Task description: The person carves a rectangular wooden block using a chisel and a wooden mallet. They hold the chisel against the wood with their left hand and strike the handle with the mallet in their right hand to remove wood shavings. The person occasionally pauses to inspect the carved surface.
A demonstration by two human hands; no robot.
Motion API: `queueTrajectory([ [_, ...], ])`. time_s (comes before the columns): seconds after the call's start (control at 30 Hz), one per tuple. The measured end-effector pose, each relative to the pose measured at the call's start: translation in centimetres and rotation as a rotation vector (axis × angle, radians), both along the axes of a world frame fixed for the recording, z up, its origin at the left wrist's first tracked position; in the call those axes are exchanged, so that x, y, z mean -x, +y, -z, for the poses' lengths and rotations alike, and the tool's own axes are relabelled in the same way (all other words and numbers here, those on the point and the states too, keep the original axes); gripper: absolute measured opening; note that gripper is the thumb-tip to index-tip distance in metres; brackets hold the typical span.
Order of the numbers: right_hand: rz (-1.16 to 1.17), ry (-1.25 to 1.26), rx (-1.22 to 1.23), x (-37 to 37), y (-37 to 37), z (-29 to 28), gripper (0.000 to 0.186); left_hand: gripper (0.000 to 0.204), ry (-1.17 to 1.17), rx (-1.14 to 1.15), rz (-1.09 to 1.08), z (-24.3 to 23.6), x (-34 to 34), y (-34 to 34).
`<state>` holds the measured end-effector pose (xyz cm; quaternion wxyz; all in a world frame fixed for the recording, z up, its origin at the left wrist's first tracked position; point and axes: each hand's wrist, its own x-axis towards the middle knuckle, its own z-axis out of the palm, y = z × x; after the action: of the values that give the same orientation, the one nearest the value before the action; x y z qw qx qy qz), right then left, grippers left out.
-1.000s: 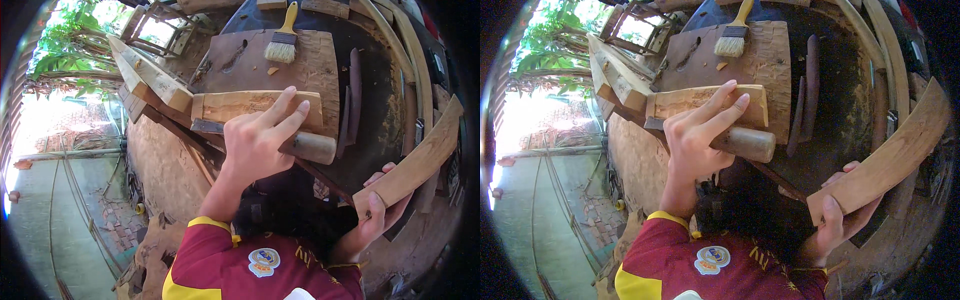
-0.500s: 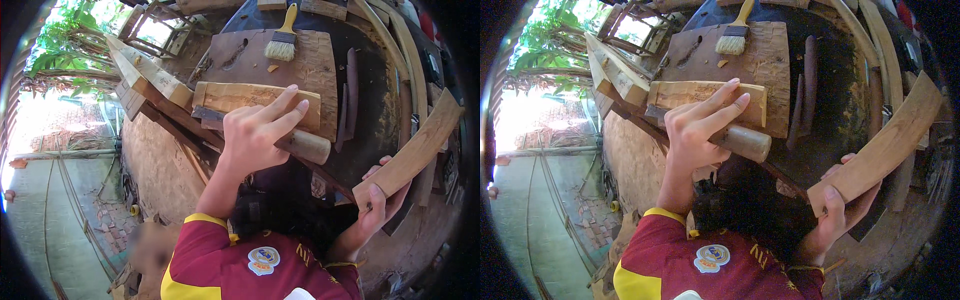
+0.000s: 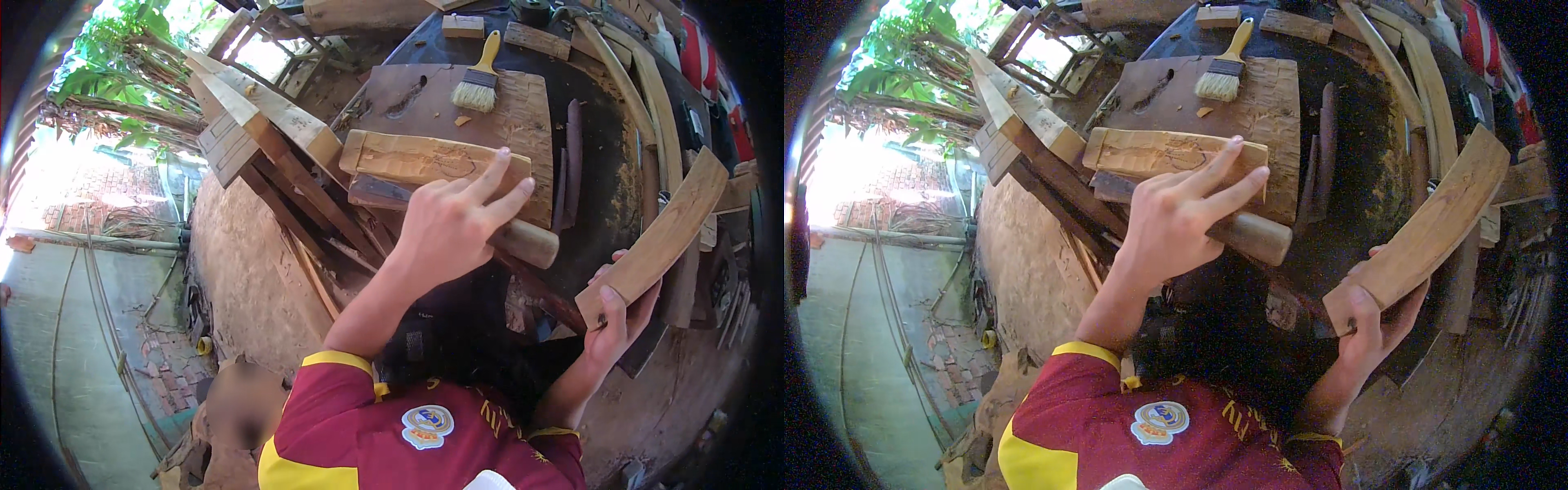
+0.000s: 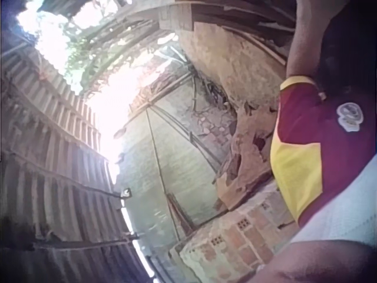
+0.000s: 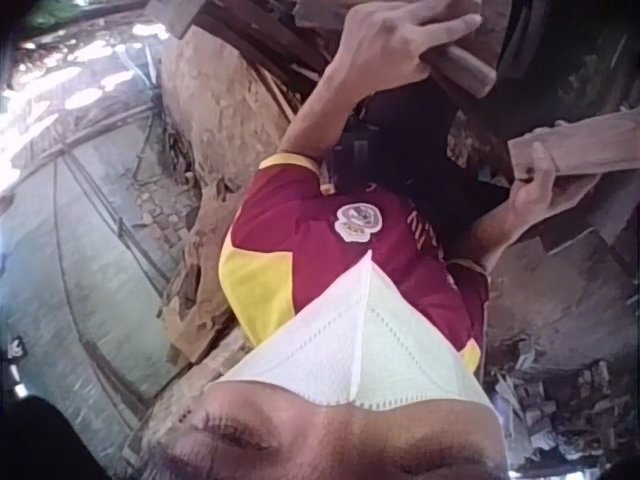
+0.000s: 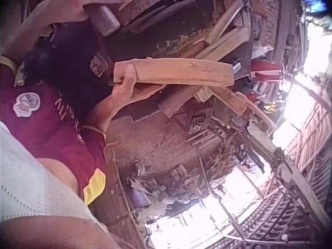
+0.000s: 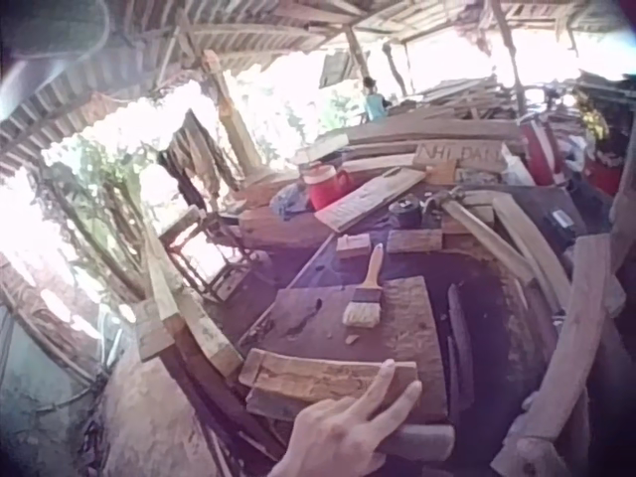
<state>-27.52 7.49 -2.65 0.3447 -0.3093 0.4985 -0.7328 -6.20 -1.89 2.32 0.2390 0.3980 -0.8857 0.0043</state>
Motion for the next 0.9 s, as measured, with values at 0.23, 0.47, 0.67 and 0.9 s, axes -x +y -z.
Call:
queueTrajectory([
  [0.23, -0.009, -0.006, -0.004, 0.1, 0.0, 0.0, 0.070, 0.055, 0.061, 0.099, 0.167, -0.9, 2.0, 0.2],
  [0.47, 0.014, 0.013, -0.004, 0.0, 0.1, 0.1, 0.069, 0.055, 0.300, 0.068, 0.139, -1.4, 4.4, -1.6],
  [0.67, -0.067, -0.018, 0.008, 0.2, 0.0, 0.2, 0.069, 0.051, 0.515, 0.151, 0.096, -2.5, 5.5, -2.8],
  [0.9, -0.053, -0.021, 0.003, 0.1, 0.1, -0.1, 0.072, 0.040, 0.492, 0.087, 0.026, -3.7, 4.8, -3.8],
])
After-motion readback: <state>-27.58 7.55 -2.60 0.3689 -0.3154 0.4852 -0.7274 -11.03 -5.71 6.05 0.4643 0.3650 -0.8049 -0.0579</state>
